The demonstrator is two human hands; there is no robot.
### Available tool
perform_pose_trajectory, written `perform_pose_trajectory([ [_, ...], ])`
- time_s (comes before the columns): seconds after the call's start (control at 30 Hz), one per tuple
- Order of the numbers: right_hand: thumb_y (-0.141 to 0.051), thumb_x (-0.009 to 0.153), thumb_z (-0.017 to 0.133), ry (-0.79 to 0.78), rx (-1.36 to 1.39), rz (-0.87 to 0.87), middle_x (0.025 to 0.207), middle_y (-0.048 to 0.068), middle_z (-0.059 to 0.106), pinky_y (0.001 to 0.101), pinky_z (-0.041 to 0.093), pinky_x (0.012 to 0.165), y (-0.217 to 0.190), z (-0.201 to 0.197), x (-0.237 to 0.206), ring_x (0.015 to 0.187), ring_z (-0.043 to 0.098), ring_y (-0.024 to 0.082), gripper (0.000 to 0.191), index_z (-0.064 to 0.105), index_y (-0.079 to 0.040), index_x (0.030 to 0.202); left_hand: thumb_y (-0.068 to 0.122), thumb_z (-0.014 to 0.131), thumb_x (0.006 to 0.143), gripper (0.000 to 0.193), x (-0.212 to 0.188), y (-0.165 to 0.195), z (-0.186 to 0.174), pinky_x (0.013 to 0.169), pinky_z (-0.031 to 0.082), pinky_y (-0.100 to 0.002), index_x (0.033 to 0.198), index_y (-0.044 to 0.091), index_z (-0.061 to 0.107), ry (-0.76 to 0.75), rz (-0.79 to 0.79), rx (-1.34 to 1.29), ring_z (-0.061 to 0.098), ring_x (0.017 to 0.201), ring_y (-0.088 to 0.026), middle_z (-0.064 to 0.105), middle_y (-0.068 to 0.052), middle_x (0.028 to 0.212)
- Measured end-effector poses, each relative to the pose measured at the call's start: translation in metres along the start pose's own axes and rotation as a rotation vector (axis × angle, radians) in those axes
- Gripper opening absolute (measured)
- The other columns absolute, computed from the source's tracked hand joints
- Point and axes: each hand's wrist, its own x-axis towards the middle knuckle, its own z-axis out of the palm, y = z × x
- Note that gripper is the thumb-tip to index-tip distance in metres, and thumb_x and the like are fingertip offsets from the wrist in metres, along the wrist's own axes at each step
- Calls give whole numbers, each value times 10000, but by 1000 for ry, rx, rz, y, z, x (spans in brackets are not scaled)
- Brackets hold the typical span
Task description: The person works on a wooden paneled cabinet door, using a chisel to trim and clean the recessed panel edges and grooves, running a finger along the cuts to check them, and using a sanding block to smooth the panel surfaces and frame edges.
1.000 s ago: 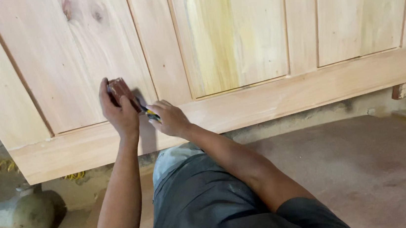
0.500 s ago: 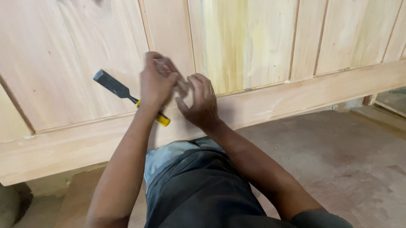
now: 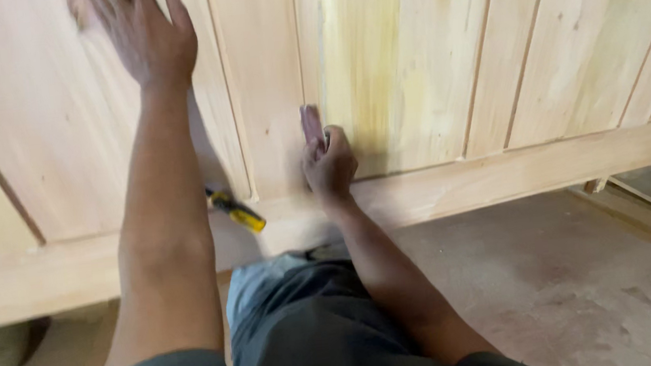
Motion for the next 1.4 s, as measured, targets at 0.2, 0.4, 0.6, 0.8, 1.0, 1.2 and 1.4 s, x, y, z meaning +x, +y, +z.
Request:
perform_pose_trajectory([
  [0.2, -204, 974, 692, -15, -15, -69, 816, 127, 607, 481, 500, 649, -14, 13, 42, 751, 627, 344, 196, 585, -71, 878, 280, 620, 1072, 638, 8, 3, -5, 1298, 204, -590, 1614, 27, 398, -12, -58, -49, 245, 1564, -441, 315, -255, 1658],
  [0.4, -150, 982, 656, 60, -92, -99, 724, 165, 538, 494, 448, 651, -45, 19, 77, 697, 559, 371, 312, 514, -31, 730, 295, 629, 1055, 659, 13, -3, 0, 1300, 232, -599, 1615, 32, 402, -47, -79, -39, 274, 1571, -424, 331, -240, 1660],
  [0.6, -160, 1011, 652, 331, -80, -242, 791, 184, 572, 492, 459, 667, -89, 76, 267, 750, 575, 391, 250, 577, -23, 816, 307, 633, 1023, 678, 13, -7, 6, 1276, 232, -597, 1601, 35, 406, -47, -84, -4, 274, 1553, -423, 344, -245, 1634],
  [0.8, -175, 1009, 626, 314, -114, -214, 854, 40, 709, 340, 534, 591, -139, 103, 392, 686, 678, 189, 106, 659, -91, 1064, 313, 616, 1043, 654, 16, -6, 5, 1288, 223, -590, 1593, 33, 401, -80, -102, -16, 265, 1561, -415, 336, -256, 1634],
  [1.0, -174, 1016, 675, 367, -50, -173, 898, 141, 666, 397, 562, 654, -133, 76, 289, 778, 692, 298, 157, 630, -29, 976, 321, 611, 1012, 674, 19, -4, 0, 1275, 201, -595, 1574, 10, 404, -122, -97, -12, 244, 1550, -426, 328, -272, 1620],
  [1.2, -203, 1004, 642, 397, -73, -85, 863, 47, 727, 394, 553, 635, -144, 115, 394, 744, 729, 235, 118, 663, -89, 981, 325, 613, 1025, 663, 14, -6, 6, 1280, 191, -596, 1575, 17, 408, -118, -83, 3, 244, 1550, -428, 330, -267, 1622],
  [1.4, -108, 987, 615, 402, -70, -222, 941, 147, 706, 395, 579, 667, -129, 93, 315, 789, 723, 304, 134, 628, -23, 1089, 313, 618, 1015, 678, 19, -4, 1, 1281, 192, -594, 1575, 3, 396, -119, -88, -8, 244, 1549, -433, 328, -277, 1619],
])
